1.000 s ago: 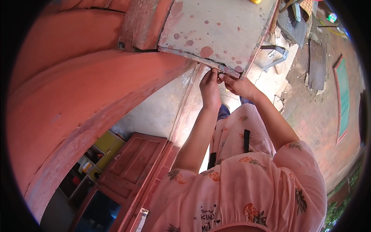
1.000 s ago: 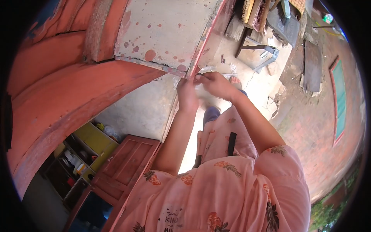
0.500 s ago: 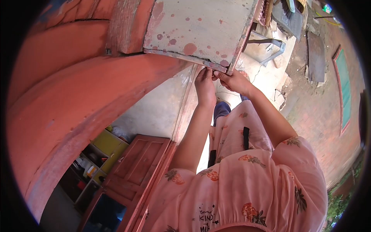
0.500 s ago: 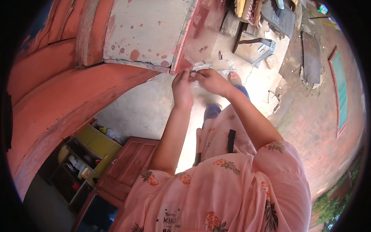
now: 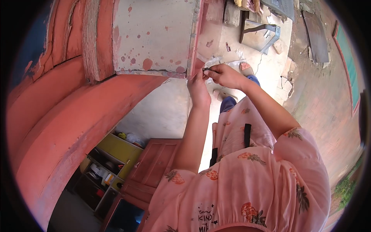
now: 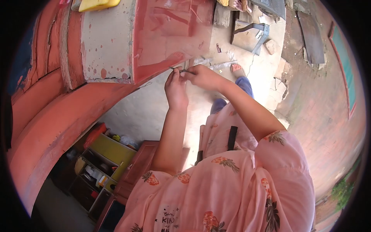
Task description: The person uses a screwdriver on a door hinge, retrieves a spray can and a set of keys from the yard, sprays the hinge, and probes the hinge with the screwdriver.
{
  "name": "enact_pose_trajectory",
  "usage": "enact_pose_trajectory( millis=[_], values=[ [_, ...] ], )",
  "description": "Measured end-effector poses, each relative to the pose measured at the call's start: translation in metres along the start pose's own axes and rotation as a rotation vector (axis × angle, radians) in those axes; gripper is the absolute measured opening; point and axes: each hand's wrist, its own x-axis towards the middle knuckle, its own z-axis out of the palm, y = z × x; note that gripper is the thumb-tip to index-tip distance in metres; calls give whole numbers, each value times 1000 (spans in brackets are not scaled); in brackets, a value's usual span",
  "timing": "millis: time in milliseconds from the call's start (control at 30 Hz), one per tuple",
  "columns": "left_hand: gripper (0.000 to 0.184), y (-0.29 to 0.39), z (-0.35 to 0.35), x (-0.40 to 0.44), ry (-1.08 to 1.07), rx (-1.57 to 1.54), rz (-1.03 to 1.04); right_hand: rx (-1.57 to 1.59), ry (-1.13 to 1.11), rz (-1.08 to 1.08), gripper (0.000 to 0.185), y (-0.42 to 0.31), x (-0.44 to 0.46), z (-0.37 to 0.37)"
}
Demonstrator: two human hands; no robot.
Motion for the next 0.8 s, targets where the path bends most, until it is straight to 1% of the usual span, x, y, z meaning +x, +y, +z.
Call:
enact_pose_trajectory(
  millis=[67,100,200,233,333,467,500,633,667,733,800],
  values=[
    [24,3,0,-2,-22,38,-20,100,-60,92,38,-11,-6,-6],
    [23,6,1,-2,-32,58,-27,258,-150,162,36,-8,-3,-12],
    [20,8,8,3,-22,46,49,429,-196,188,32,-3,6,-16],
    [20,9,10,1,-17,55,36,432,-217,172,33,-4,4,-18],
    [21,9,4,-1,-17,97,26,408,-149,106,33,4,1,-4],
    [24,6,-17,1,-87,220,63,385,4,-13,33,29,1,35],
    [25,4,-24,0,-105,256,69,391,64,-13,38,37,0,41],
    [23,10,-46,-6,-75,381,99,543,179,-99,37,54,4,91],
    [25,11,-53,-9,-65,436,93,661,174,-99,33,51,0,106],
    [29,13,-63,-11,-42,537,85,798,209,-99,31,55,2,132],
    [29,15,-71,-12,-10,547,104,924,184,-108,30,59,12,151]
  ],
)
